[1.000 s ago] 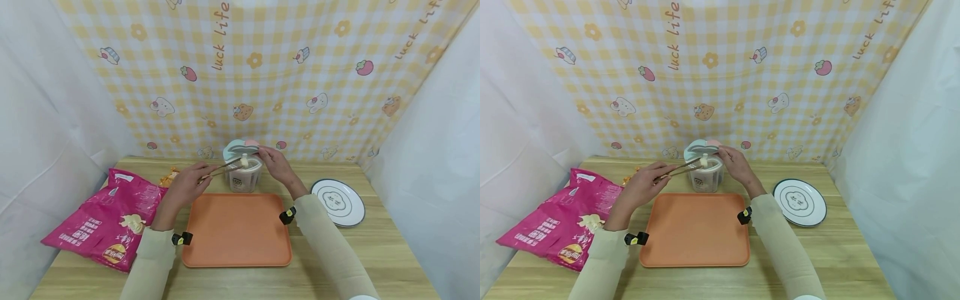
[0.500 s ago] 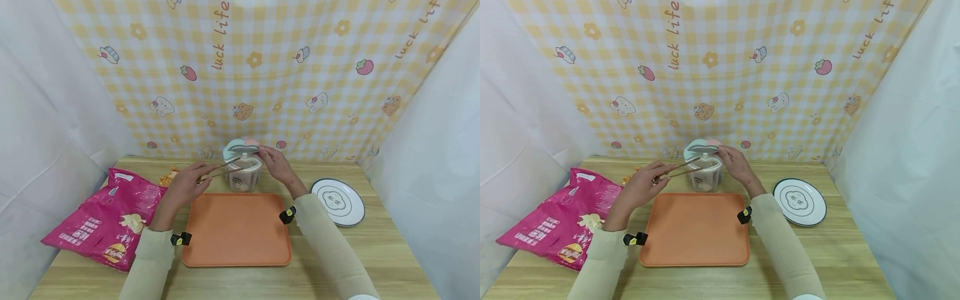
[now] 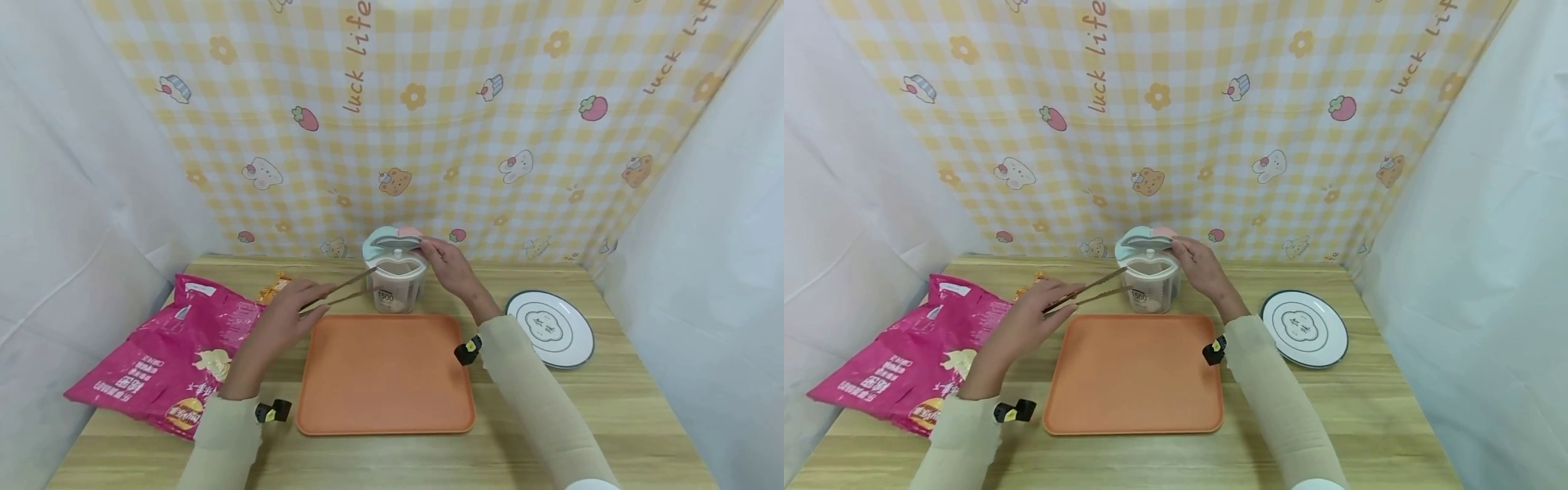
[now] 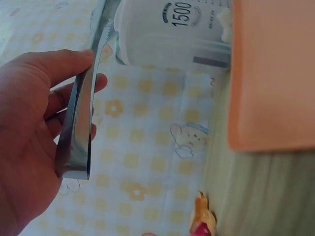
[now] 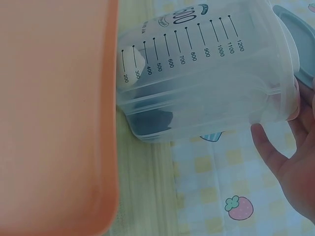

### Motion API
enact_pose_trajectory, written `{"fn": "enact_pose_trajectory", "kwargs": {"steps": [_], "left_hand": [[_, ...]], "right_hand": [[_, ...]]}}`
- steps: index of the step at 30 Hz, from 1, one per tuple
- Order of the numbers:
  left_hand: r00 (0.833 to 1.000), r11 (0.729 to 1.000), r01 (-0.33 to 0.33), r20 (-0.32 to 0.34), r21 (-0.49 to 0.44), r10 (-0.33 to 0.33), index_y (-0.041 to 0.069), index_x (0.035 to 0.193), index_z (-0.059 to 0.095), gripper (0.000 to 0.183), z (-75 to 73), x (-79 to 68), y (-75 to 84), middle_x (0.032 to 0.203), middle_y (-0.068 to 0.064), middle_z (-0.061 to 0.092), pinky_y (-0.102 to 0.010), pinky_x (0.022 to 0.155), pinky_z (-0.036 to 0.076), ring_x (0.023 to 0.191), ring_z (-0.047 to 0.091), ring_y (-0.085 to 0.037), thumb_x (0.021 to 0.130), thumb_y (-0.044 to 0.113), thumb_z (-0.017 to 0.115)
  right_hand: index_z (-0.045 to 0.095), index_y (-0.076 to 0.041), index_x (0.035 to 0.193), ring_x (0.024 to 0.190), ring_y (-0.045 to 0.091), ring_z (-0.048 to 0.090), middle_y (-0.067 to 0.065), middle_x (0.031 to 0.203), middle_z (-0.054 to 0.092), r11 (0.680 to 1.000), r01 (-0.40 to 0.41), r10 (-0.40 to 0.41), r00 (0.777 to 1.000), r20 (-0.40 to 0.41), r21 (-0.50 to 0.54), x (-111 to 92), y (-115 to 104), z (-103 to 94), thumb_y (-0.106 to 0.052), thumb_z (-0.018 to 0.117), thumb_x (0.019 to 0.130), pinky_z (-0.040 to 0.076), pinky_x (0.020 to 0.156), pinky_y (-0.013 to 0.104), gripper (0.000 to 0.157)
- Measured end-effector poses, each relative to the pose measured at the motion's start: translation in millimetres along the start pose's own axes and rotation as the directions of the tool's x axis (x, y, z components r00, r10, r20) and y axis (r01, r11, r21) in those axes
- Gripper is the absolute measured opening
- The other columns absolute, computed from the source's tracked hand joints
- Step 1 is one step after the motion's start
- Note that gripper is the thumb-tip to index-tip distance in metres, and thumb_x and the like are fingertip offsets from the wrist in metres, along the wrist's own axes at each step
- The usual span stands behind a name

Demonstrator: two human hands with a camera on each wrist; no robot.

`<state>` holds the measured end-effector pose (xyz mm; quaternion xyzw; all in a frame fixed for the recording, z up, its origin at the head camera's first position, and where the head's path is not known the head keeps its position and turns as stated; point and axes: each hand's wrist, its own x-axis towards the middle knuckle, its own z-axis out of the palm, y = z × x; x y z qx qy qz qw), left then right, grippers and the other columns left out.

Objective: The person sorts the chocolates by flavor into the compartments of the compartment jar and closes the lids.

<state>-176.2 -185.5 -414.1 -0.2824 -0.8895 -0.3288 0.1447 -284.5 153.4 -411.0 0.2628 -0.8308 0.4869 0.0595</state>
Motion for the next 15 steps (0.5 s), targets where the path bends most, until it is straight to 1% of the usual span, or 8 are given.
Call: {"fn": "enact_pose_trajectory", "kwargs": {"steps": [3, 5, 7, 10, 13, 15], "left_hand": [[1.000, 1.000, 0.013, 0.016, -0.024, -0.013, 0.004, 0.133, 0.069, 0.038, -1.5, -13.1, -3.5, 0.119, -0.012, 0.069, -0.054, 0.090, 0.051, 0.111, 0.060, -0.033, 0.095, 0.003, 0.073], [0.999, 0.999, 0.030, 0.040, -0.013, -0.029, 0.004, 0.134, 0.068, 0.038, -1.5, -22.0, -5.6, 0.119, -0.012, 0.069, -0.054, 0.090, 0.052, 0.111, 0.062, -0.033, 0.096, 0.005, 0.073], [0.995, 0.998, 0.062, 0.077, -0.011, -0.061, 0.004, 0.135, 0.068, 0.039, -1.4, -30.8, -6.4, 0.118, -0.011, 0.069, -0.050, 0.087, 0.054, 0.105, 0.064, -0.030, 0.096, 0.006, 0.073], [0.982, 0.992, 0.120, 0.148, -0.023, -0.115, 0.005, 0.138, 0.066, 0.041, 0.0, -41.7, -7.2, 0.114, -0.010, 0.068, -0.041, 0.074, 0.056, 0.090, 0.062, -0.023, 0.097, 0.008, 0.072], [0.968, 0.987, 0.159, 0.203, -0.033, -0.149, 0.002, 0.138, 0.065, 0.043, 2.2, -49.4, -8.8, 0.115, -0.012, 0.069, -0.040, 0.075, 0.057, 0.090, 0.063, -0.022, 0.096, 0.007, 0.073], [0.958, 0.984, 0.176, 0.232, -0.023, -0.166, 0.001, 0.137, 0.065, 0.043, 3.3, -53.5, -10.4, 0.117, -0.012, 0.069, -0.044, 0.081, 0.057, 0.097, 0.065, -0.024, 0.095, 0.006, 0.074]], "right_hand": [[0.071, -0.004, 0.126, 0.127, 0.025, 0.059, 0.011, 0.130, 0.067, 1.000, -0.005, 0.005, 1.000, -0.006, -0.001, 0, -2, -0.2, -0.026, 0.042, 0.113, 0.044, 0.107, 0.045, 0.039], [0.072, -0.004, 0.125, 0.128, 0.026, 0.058, 0.011, 0.130, 0.067, 1.000, -0.006, 0.005, 1.000, -0.010, -0.010, 0, -1, -0.1, -0.026, 0.042, 0.113, 0.043, 0.107, 0.045, 0.039], [0.072, -0.004, 0.125, 0.128, 0.025, 0.057, 0.011, 0.131, 0.067, 1.000, -0.004, 0.004, 1.000, -0.010, -0.021, 0, -1, 0.3, -0.026, 0.042, 0.113, 0.042, 0.108, 0.044, 0.039], [0.071, -0.004, 0.127, 0.129, 0.024, 0.058, 0.011, 0.130, 0.068, 1.000, -0.005, 0.005, 1.000, -0.013, -0.030, 1, -1, 0.9, -0.026, 0.042, 0.113, 0.042, 0.109, 0.043, 0.039], [0.071, -0.004, 0.128, 0.127, 0.024, 0.059, 0.011, 0.128, 0.069, 1.000, -0.013, 0.012, 1.000, -0.015, -0.026, 1, -1, 1.0, -0.025, 0.042, 0.113, 0.043, 0.108, 0.043, 0.039], [0.071, -0.005, 0.128, 0.126, 0.025, 0.059, 0.011, 0.129, 0.068, 1.000, -0.018, 0.018, 1.000, -0.012, -0.019, 1, -2, 1.0, -0.025, 0.042, 0.113, 0.044, 0.107, 0.044, 0.038]]}}
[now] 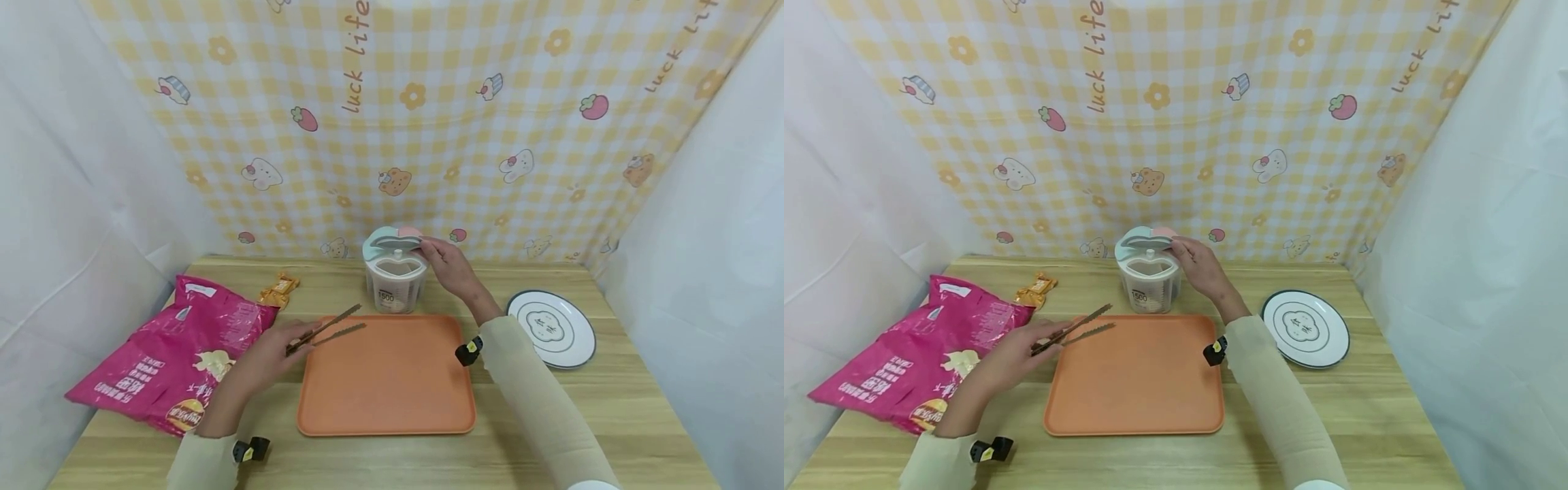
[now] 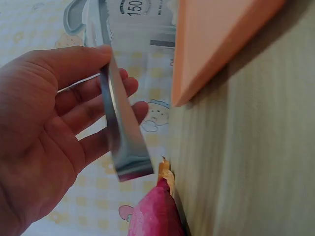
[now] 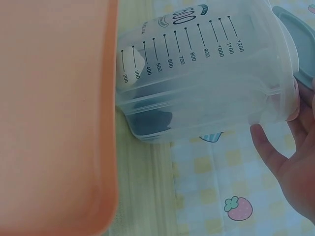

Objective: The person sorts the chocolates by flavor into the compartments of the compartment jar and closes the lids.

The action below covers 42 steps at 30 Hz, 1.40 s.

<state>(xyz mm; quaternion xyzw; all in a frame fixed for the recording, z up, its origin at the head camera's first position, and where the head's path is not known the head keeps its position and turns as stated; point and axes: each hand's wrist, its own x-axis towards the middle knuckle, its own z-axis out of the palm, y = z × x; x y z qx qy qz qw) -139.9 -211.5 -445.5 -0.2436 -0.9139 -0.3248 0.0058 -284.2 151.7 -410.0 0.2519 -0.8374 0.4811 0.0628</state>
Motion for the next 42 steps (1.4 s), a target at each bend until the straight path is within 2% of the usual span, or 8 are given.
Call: {"fn": "enact_pose_trajectory", "kwargs": {"steps": [3, 6, 12, 20, 28, 32, 37, 42], "left_hand": [[0.999, 1.000, 0.015, 0.030, 0.003, -0.015, -0.002, 0.134, 0.067, 0.040, 2.7, -3.3, -2.8, 0.118, -0.013, 0.069, -0.049, 0.089, 0.055, 0.105, 0.066, -0.028, 0.095, 0.004, 0.073], [0.999, 1.000, 0.021, 0.050, 0.003, -0.022, 0.000, 0.130, 0.070, 0.035, 5.8, -2.8, -4.5, 0.118, -0.011, 0.070, -0.049, 0.091, 0.055, 0.108, 0.066, -0.029, 0.095, 0.002, 0.072], [0.995, 0.997, 0.051, 0.077, 0.053, -0.055, 0.002, 0.121, 0.073, 0.028, 13.1, 1.2, -5.1, 0.112, -0.009, 0.071, -0.047, 0.089, 0.056, 0.105, 0.067, -0.028, 0.093, -0.001, 0.074], [0.989, 0.990, 0.084, 0.110, 0.115, -0.097, 0.003, 0.117, 0.074, 0.026, 18.5, 3.5, -7.4, 0.114, -0.010, 0.069, -0.047, 0.090, 0.056, 0.105, 0.067, -0.028, 0.092, -0.001, 0.074], [0.985, 0.988, 0.116, 0.118, 0.103, -0.128, 0.003, 0.119, 0.074, 0.028, 18.1, 3.5, -7.4, 0.117, -0.012, 0.067, -0.047, 0.089, 0.056, 0.105, 0.066, -0.028, 0.091, -0.001, 0.076], [0.988, 0.993, 0.091, 0.114, 0.077, -0.100, 0.004, 0.122, 0.073, 0.031, 16.0, 3.4, -7.8, 0.117, -0.010, 0.064, -0.040, 0.083, 0.057, 0.096, 0.064, -0.021, 0.091, 0.001, 0.077], [0.995, 0.998, 0.018, 0.099, 0.058, -0.024, 0.000, 0.127, 0.069, 0.040, 11.6, 7.5, -7.1, 0.121, -0.014, 0.060, -0.039, 0.080, 0.057, 0.095, 0.063, -0.024, 0.090, 0.006, 0.080], [0.999, 0.994, -0.049, 0.005, 0.101, 0.049, 0.000, 0.133, 0.066, 0.039, 3.3, 20.7, 4.8, 0.127, -0.017, 0.061, -0.048, 0.088, 0.056, 0.107, 0.065, -0.033, 0.098, 0.013, 0.073]], "right_hand": [[0.072, -0.004, 0.126, 0.127, 0.026, 0.059, 0.012, 0.131, 0.067, 1.000, 0.002, -0.002, 1.000, 0.007, 0.005, 0, 0, 0.1, -0.025, 0.042, 0.113, 0.043, 0.107, 0.045, 0.038], [0.072, -0.004, 0.126, 0.128, 0.026, 0.058, 0.012, 0.131, 0.067, 1.000, 0.004, -0.004, 1.000, 0.005, 0.006, -1, 0, 0.0, -0.025, 0.042, 0.113, 0.042, 0.108, 0.045, 0.039], [0.071, -0.006, 0.128, 0.128, 0.022, 0.058, 0.009, 0.131, 0.067, 1.000, -0.001, 0.001, 1.000, 0.005, -0.003, 0, 1, 0.1, -0.028, 0.041, 0.113, 0.043, 0.108, 0.043, 0.040], [0.072, -0.006, 0.126, 0.127, 0.023, 0.058, 0.010, 0.129, 0.068, 1.000, -0.003, 0.003, 1.000, 0.008, 0.011, 0, 2, 0.3, -0.029, 0.041, 0.113, 0.044, 0.107, 0.044, 0.040], [0.071, -0.007, 0.127, 0.128, 0.021, 0.058, 0.008, 0.130, 0.068, 1.000, 0.002, -0.002, 1.000, 0.009, 0.011, 0, 2, -0.1, -0.028, 0.041, 0.113, 0.043, 0.108, 0.041, 0.039], [0.070, -0.006, 0.131, 0.129, 0.021, 0.057, 0.009, 0.130, 0.068, 1.000, 0.010, -0.010, 1.000, 0.009, 0.013, 1, 2, -0.6, -0.027, 0.042, 0.113, 0.042, 0.108, 0.042, 0.039], [0.070, -0.006, 0.131, 0.128, 0.024, 0.058, 0.010, 0.131, 0.067, 1.000, -0.001, 0.001, 1.000, 0.017, 0.028, 0, 1, -1.1, -0.027, 0.042, 0.113, 0.043, 0.107, 0.044, 0.039], [0.069, -0.006, 0.133, 0.129, 0.023, 0.057, 0.009, 0.134, 0.066, 0.999, 0.004, -0.005, 1.000, 0.024, 0.035, -1, 0, -1.0, -0.026, 0.042, 0.113, 0.042, 0.109, 0.043, 0.039]]}}
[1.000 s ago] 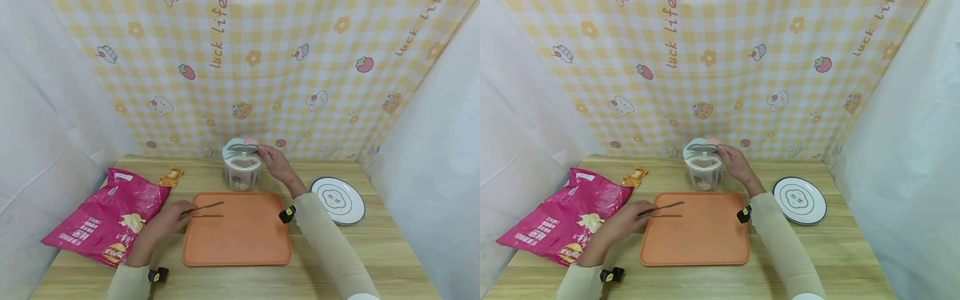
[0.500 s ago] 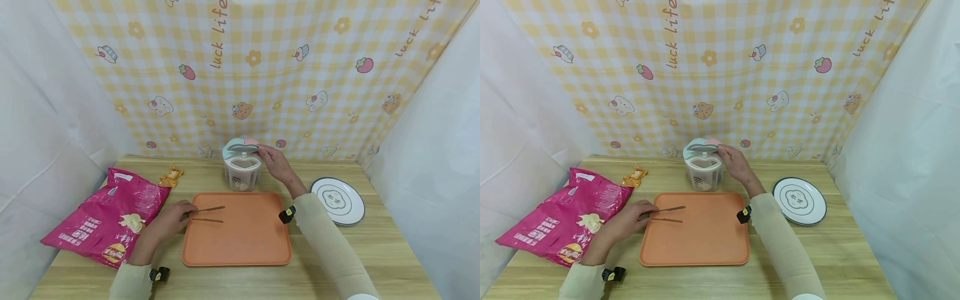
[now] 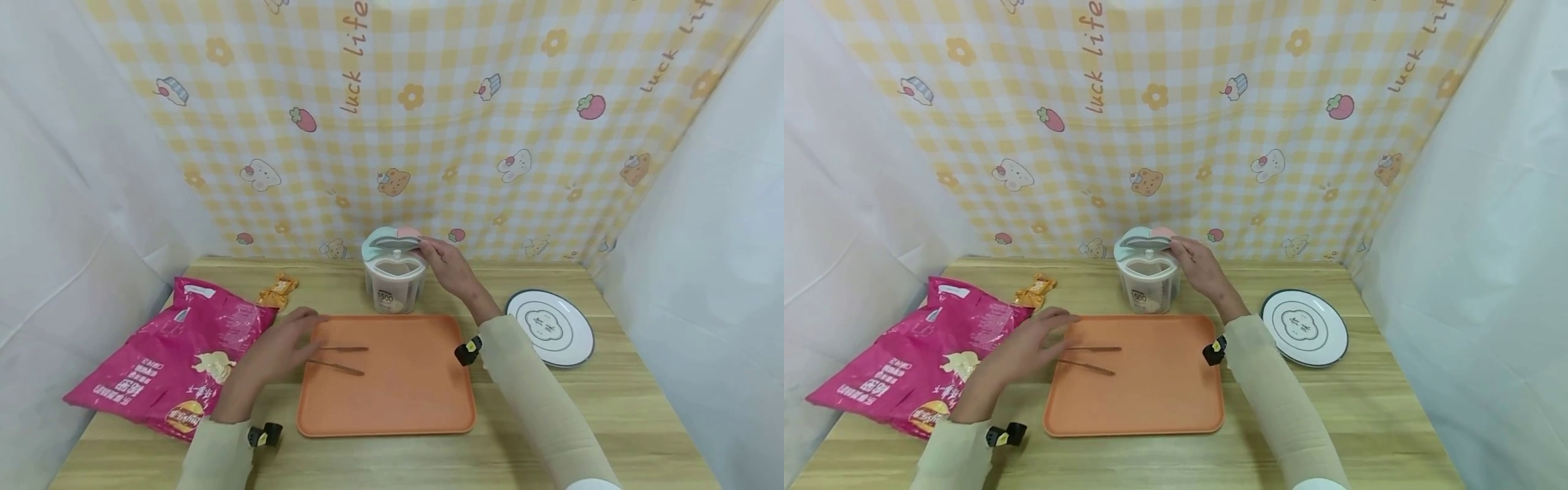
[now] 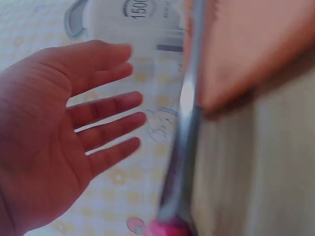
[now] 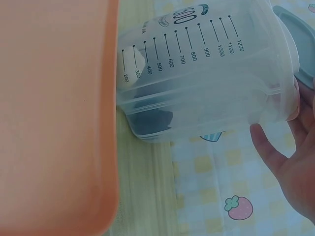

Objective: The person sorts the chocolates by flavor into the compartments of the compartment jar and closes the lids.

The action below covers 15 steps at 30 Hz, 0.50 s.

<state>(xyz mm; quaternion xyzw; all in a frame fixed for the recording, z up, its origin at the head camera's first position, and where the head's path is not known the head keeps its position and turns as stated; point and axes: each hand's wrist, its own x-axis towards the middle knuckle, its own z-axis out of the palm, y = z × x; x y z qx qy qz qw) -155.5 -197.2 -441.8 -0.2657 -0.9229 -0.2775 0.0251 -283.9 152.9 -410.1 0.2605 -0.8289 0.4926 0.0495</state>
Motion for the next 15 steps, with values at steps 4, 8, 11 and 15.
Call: {"fn": "enact_pose_trajectory", "kwargs": {"steps": [4, 8, 11, 15], "left_hand": [[0.994, 0.999, -0.032, -0.107, -0.013, 0.030, 0.006, 0.142, 0.061, 0.043, -9.8, 16.5, 11.0, 0.140, -0.018, 0.058, -0.057, 0.099, 0.048, 0.126, 0.057, -0.039, 0.101, 0.018, 0.068], [0.977, 0.994, -0.081, -0.203, -0.078, 0.064, 0.004, 0.144, 0.059, 0.044, -16.9, 42.6, 19.0, 0.146, -0.020, 0.055, -0.058, 0.107, 0.041, 0.135, 0.050, -0.040, 0.102, 0.014, 0.066], [0.962, 0.982, -0.112, -0.263, -0.149, 0.069, 0.003, 0.144, 0.058, 0.041, -18.7, 65.1, 22.0, 0.147, -0.020, 0.054, -0.057, 0.111, 0.036, 0.138, 0.046, -0.038, 0.105, 0.012, 0.061], [0.950, 0.957, -0.139, -0.308, -0.253, 0.057, 0.004, 0.147, 0.056, 0.040, -18.3, 96.1, 27.1, 0.147, -0.017, 0.055, -0.052, 0.114, 0.034, 0.140, 0.046, -0.033, 0.109, 0.017, 0.053]], "right_hand": [[0.067, -0.005, 0.135, 0.129, 0.023, 0.058, 0.009, 0.133, 0.066, 1.000, 0.008, -0.008, 1.000, 0.010, 0.002, -1, -2, 0.2, -0.025, 0.041, 0.114, 0.042, 0.109, 0.042, 0.039], [0.066, -0.006, 0.137, 0.131, 0.022, 0.056, 0.009, 0.135, 0.066, 1.000, -0.002, 0.001, 1.000, 0.009, 0.011, -1, -1, 0.6, -0.026, 0.041, 0.114, 0.041, 0.110, 0.042, 0.040], [0.066, -0.005, 0.137, 0.131, 0.023, 0.056, 0.010, 0.135, 0.066, 1.000, -0.001, 0.001, 1.000, 0.007, 0.012, -1, 0, 0.4, -0.027, 0.041, 0.114, 0.041, 0.110, 0.043, 0.040], [0.066, -0.005, 0.137, 0.133, 0.022, 0.054, 0.009, 0.138, 0.063, 0.999, -0.015, 0.014, 1.000, 0.015, 0.033, -1, 0, 0.1, -0.029, 0.040, 0.114, 0.039, 0.111, 0.042, 0.042]]}}
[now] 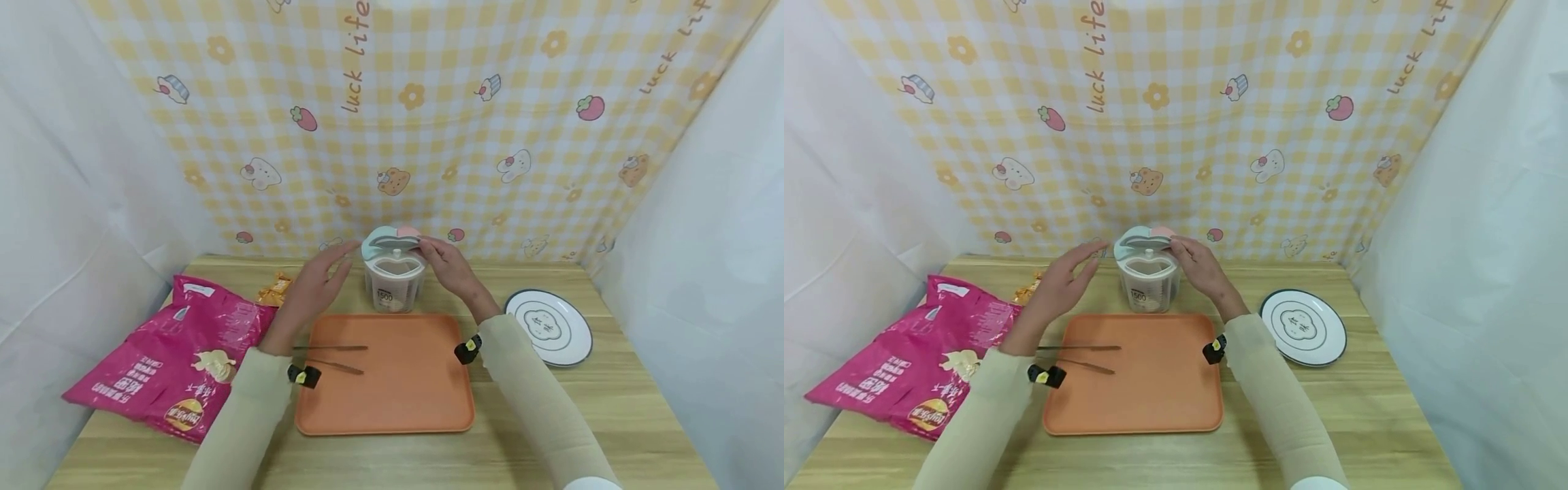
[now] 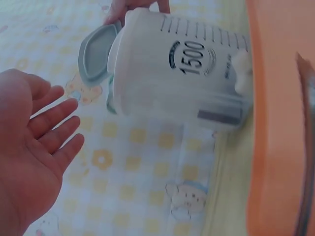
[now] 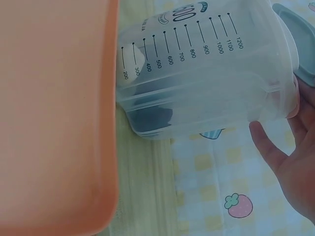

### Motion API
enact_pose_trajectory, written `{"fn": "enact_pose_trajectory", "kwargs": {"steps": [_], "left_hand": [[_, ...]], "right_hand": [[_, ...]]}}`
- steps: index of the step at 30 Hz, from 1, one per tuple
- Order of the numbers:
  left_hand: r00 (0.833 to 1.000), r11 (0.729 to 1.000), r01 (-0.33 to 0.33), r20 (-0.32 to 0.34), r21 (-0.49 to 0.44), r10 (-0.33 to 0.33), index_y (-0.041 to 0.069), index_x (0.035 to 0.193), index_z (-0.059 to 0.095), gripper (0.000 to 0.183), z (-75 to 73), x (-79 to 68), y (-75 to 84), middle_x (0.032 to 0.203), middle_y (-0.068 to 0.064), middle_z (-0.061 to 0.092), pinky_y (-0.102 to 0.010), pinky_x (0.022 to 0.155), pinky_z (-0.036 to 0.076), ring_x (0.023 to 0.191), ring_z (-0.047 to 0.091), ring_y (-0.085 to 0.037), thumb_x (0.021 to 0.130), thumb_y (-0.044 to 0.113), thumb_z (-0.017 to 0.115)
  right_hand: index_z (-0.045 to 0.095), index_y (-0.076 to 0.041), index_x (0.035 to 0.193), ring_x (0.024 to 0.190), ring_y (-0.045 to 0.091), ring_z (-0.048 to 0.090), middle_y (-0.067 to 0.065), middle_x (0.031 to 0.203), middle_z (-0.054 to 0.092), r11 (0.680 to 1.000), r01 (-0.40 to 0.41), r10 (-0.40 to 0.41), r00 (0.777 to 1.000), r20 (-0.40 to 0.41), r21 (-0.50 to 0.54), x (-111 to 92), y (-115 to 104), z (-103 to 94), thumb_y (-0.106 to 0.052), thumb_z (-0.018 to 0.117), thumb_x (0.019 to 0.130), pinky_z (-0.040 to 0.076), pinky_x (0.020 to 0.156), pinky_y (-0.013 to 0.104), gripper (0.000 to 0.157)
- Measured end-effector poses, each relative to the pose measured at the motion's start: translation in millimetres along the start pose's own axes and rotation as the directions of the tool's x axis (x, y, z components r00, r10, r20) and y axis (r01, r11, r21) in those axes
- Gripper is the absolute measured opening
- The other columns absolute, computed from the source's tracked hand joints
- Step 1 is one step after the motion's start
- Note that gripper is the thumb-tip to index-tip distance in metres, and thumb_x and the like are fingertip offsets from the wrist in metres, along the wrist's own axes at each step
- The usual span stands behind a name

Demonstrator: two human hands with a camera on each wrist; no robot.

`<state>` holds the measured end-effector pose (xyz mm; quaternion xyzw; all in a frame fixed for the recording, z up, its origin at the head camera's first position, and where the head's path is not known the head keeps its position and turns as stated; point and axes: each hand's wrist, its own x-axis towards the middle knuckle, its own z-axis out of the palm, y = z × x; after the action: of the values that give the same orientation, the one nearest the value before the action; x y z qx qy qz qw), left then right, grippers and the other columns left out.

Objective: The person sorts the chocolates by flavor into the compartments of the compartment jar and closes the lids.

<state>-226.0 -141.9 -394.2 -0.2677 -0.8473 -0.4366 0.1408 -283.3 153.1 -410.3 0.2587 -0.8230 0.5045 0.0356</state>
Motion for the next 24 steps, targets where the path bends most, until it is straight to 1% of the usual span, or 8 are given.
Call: {"fn": "enact_pose_trajectory", "kwargs": {"steps": [2, 5, 10, 14, 18, 20, 21, 24], "left_hand": [[1.000, 0.999, 0.013, -0.013, -0.044, -0.013, 0.006, 0.148, 0.056, 0.041, 6.1, 14.3, 0.7, 0.148, -0.014, 0.055, -0.049, 0.113, 0.036, 0.140, 0.046, -0.030, 0.111, 0.022, 0.049], [0.999, 0.996, 0.044, -0.008, -0.084, -0.045, 0.008, 0.150, 0.054, 0.043, 15.4, 32.2, 0.3, 0.150, -0.013, 0.053, -0.048, 0.114, 0.035, 0.142, 0.044, -0.027, 0.112, 0.027, 0.047], [0.995, 0.987, 0.102, 0.014, -0.122, -0.101, 0.006, 0.147, 0.057, 0.045, 28.9, 48.9, -3.1, 0.148, -0.011, 0.055, -0.046, 0.113, 0.036, 0.141, 0.045, -0.025, 0.112, 0.031, 0.045], [0.992, 0.980, 0.130, 0.022, -0.148, -0.128, 0.004, 0.134, 0.067, 0.043, 37.5, 52.2, -8.3, 0.140, -0.012, 0.062, -0.046, 0.110, 0.041, 0.137, 0.050, -0.026, 0.112, 0.034, 0.045], [0.990, 0.974, 0.143, 0.012, -0.174, -0.143, 0.004, 0.118, 0.072, 0.040, 42.5, 51.8, -13.4, 0.137, -0.013, 0.064, -0.048, 0.107, 0.043, 0.137, 0.051, -0.026, 0.111, 0.034, 0.047], [0.987, 0.971, 0.161, 0.006, -0.176, -0.162, 0.004, 0.118, 0.073, 0.040, 43.0, 51.2, -15.5, 0.136, -0.012, 0.064, -0.048, 0.108, 0.042, 0.135, 0.052, -0.026, 0.111, 0.035, 0.048], [0.985, 0.969, 0.172, 0.011, -0.180, -0.173, 0.004, 0.122, 0.073, 0.041, 42.5, 50.6, -16.4, 0.136, -0.012, 0.064, -0.048, 0.108, 0.043, 0.135, 0.053, -0.026, 0.111, 0.035, 0.049], [0.979, 0.960, 0.202, 0.048, -0.193, -0.196, 0.004, 0.128, 0.072, 0.040, 39.3, 49.1, -18.9, 0.138, -0.012, 0.063, -0.047, 0.109, 0.042, 0.134, 0.053, -0.026, 0.110, 0.033, 0.052]], "right_hand": [[0.066, -0.006, 0.137, 0.136, 0.021, 0.051, 0.008, 0.141, 0.062, 1.000, -0.010, 0.010, 1.000, -0.002, 0.011, 0, 1, -0.1, -0.030, 0.039, 0.114, 0.037, 0.113, 0.042, 0.043], [0.067, -0.006, 0.136, 0.137, 0.019, 0.050, 0.008, 0.141, 0.061, 1.000, -0.018, 0.018, 1.000, -0.007, 0.026, 0, 1, 0.1, -0.031, 0.039, 0.114, 0.035, 0.114, 0.040, 0.044], [0.065, -0.005, 0.138, 0.135, 0.021, 0.052, 0.010, 0.139, 0.063, 0.999, -0.015, 0.015, 1.000, -0.008, 0.041, 0, 3, 0.8, -0.029, 0.040, 0.114, 0.037, 0.113, 0.040, 0.043], [0.065, -0.003, 0.138, 0.135, 0.025, 0.052, 0.012, 0.140, 0.061, 0.999, -0.028, 0.029, 1.000, -0.006, 0.035, -1, 2, 0.1, -0.029, 0.040, 0.114, 0.038, 0.112, 0.044, 0.043], [0.066, -0.001, 0.136, 0.141, 0.027, 0.046, 0.014, 0.144, 0.058, 0.998, -0.041, 0.042, 0.999, -0.016, 0.049, -1, 3, -1.3, -0.025, 0.040, 0.114, 0.034, 0.115, 0.047, 0.041], [0.067, 0.000, 0.134, 0.141, 0.029, 0.045, 0.015, 0.145, 0.057, 0.997, -0.041, 0.042, 0.999, -0.021, 0.064, -2, 3, -1.6, -0.023, 0.041, 0.114, 0.033, 0.115, 0.049, 0.040], [0.067, 0.001, 0.133, 0.141, 0.030, 0.045, 0.016, 0.145, 0.057, 0.997, -0.037, 0.038, 0.999, -0.019, 0.071, -2, 3, -1.7, -0.021, 0.041, 0.114, 0.034, 0.114, 0.050, 0.040], [0.068, -0.002, 0.134, 0.141, 0.028, 0.045, 0.013, 0.145, 0.057, 0.997, -0.027, 0.028, 1.000, -0.010, 0.076, -2, 2, -1.3, -0.023, 0.041, 0.114, 0.035, 0.113, 0.051, 0.040]]}}
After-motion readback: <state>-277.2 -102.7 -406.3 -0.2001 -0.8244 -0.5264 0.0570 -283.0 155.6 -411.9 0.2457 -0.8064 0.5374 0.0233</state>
